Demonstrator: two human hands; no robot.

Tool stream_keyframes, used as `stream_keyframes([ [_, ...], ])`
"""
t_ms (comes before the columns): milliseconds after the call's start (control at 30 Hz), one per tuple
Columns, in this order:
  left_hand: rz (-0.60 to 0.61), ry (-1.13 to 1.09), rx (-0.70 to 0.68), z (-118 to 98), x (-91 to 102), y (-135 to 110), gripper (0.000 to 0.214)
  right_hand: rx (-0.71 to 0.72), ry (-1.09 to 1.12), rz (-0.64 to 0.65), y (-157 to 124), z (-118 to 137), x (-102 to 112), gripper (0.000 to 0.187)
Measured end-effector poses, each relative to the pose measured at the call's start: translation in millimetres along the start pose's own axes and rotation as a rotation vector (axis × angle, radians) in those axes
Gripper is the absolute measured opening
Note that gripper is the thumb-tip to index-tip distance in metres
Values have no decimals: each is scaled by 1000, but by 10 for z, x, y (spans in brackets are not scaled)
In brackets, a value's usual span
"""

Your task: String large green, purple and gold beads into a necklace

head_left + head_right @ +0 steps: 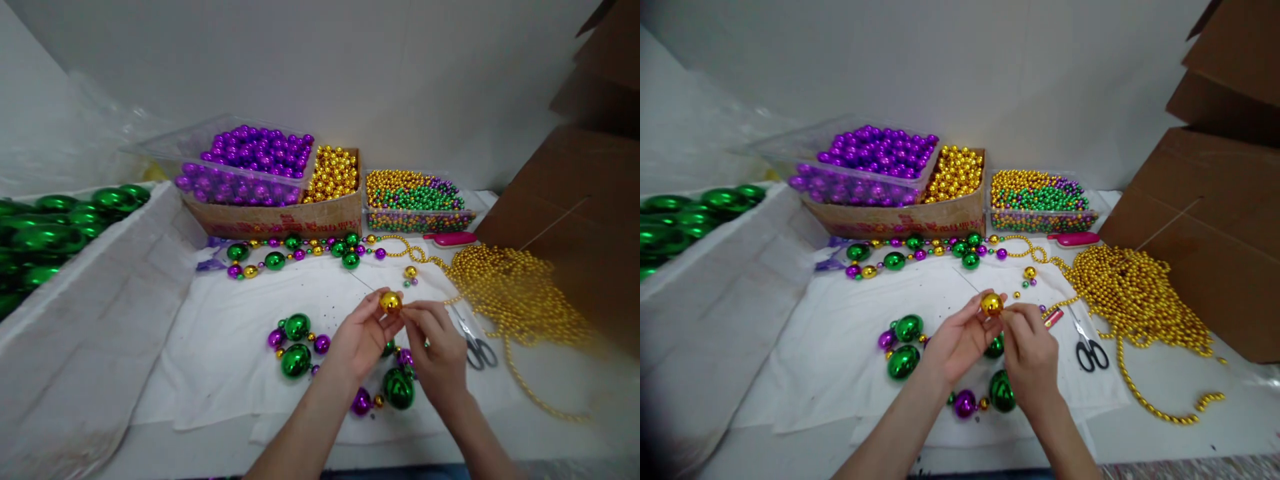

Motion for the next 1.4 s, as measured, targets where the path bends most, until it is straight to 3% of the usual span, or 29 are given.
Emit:
stream_keyframes([
  [100,80,219,-183,-271,-254,241,11,-227,168,34,279,-348,-12,12],
  [267,132,563,-425,-552,-565,457,11,-355,353,214,473,-592,-71,45],
  [433,247,735,-499,-474,-709,455,11,-291,205,162,394,-661,-26,39],
  [567,304,780,-477,-383,-783,470,13,-340,233,144,388,-729,-5,53],
  [667,328,775,-465,-360,-848,480,13,-370,333,205,438,-733,-17,36],
  [800,358,802,-471,-319,-907,470,14,-542,564,190,410,-864,-23,15],
  [967,375,841,-387,-115,-835,476,17,-759,749,219,109,-1024,-133,25],
  [1100,347,768,-287,10,-744,450,16,-840,891,222,-105,-1033,-103,28],
  [1233,372,752,-118,107,-651,349,31,-824,961,152,-58,-955,180,24],
  [1300,374,805,-37,164,-530,298,46,-761,966,81,80,-872,407,19],
  [1400,413,986,-1,284,-308,246,51,-634,920,-16,354,-686,746,11],
])
Point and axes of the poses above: each hand's wrist, its own y-axis towards the middle knuckle, its own x-axis out of the back of the hand, z = x × y, the point moved 9 cm from there along y, towards the middle knuckle, and after that the axes turned 5 degrees about -x, right-handed, at the moved point
